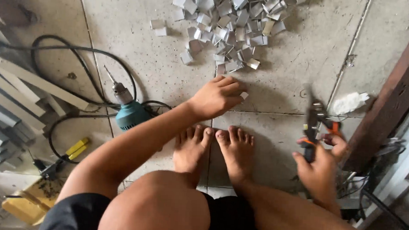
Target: Using hand snips to cut small metal strips into segments on a workshop floor.
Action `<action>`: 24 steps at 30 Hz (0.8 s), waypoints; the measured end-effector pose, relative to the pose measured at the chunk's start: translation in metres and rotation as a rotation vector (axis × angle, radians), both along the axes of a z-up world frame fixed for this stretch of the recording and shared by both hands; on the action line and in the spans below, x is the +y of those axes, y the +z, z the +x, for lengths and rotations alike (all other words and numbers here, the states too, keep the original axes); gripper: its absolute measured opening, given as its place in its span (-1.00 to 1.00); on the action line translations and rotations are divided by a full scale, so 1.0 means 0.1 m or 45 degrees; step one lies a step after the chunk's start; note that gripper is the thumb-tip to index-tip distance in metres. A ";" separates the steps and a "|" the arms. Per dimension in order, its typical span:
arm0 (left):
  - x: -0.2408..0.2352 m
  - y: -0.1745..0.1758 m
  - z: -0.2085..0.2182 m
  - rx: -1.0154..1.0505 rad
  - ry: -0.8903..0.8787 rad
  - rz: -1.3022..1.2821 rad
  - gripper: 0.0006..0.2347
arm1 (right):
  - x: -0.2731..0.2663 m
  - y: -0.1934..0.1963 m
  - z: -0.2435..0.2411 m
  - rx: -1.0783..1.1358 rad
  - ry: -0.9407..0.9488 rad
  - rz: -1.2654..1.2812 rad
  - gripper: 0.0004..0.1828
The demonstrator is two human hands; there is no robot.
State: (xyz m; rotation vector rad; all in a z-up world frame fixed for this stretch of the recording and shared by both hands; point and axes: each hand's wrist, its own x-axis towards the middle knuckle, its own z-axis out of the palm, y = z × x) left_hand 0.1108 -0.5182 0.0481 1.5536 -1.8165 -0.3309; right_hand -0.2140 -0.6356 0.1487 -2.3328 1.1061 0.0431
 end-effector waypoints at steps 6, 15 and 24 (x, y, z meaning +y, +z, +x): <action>0.30 0.16 -0.28 1.805 0.401 0.287 -0.84 | 1.36 -0.99 1.02 0.245 0.191 -0.325 -0.40; 0.75 0.23 -0.28 2.261 0.595 0.172 -0.82 | 1.42 -0.98 1.11 0.610 0.195 -0.200 -0.27; 0.79 0.36 -0.26 2.280 0.700 0.181 -0.81 | -0.32 -0.59 -0.23 0.242 0.249 0.071 -0.53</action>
